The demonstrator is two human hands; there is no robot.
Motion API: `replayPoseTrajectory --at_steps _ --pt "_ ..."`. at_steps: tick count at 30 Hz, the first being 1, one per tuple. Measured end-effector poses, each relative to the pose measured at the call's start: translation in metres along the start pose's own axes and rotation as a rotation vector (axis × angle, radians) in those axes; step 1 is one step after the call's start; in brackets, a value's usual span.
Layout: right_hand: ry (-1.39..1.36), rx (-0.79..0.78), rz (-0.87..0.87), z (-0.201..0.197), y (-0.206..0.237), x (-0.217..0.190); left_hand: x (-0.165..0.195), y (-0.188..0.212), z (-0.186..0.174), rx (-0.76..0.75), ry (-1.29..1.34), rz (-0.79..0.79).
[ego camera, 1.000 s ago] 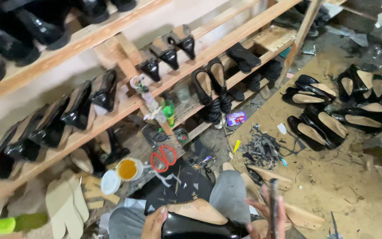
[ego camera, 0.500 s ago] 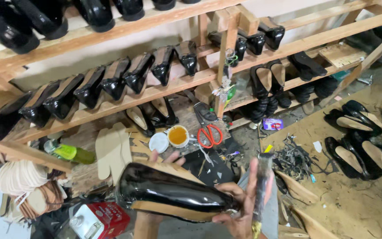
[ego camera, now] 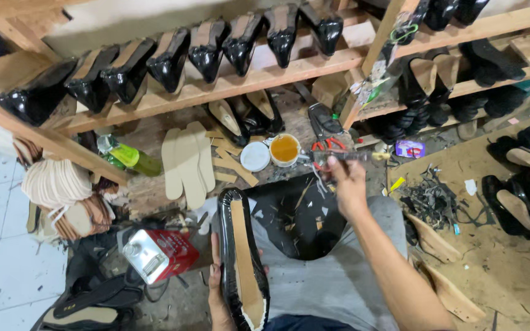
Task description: The person applies glue to the sole of a black high-heeled shoe using a brush. They repeatedly dip the brush into a container and spread the adhesive along the shoe's edge, then place the shoe on a shelf and repeat the process on another shoe.
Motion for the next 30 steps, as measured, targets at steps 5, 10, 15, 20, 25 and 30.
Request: replayPoseTrajectory --at_steps 5,10,15,20,25,30 --pt "0.412 -0.155 -0.203 0.032 -0.055 -0.003 -0.037 0.040 -0.086 0.407 0.284 -0.199" --pt "0.877 -0.372 -0.579 0.089 -0.066 -0.020 -0.053 0.071 -0.116 0.538 0.300 -0.265" --pt "1.187 -0.563 -0.812 0.118 -0.055 -0.009 -0.046 0.081 -0.114 0.595 0.226 -0.244" --pt "1.284 -0.585 -0.819 0.116 -0.056 0.009 -0.039 0.073 -0.106 0.525 0.318 -0.215" --pt "1.296 -0.615 -0.790 0.120 -0.058 0.019 -0.042 0.069 -0.105 0.508 0.341 -0.220" --pt "1.265 -0.547 -0.751 0.112 -0.062 0.002 -0.040 0.071 -0.109 0.550 0.282 -0.218"
Point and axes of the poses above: each hand's wrist, its own y-axis away from the middle knuckle, its own z-axis out of the palm, x = y × z, the point moved 10 cm from there along -y, towards the middle knuckle, and after that the axes turned 2 degrees about -z, right-handed, at the moved point
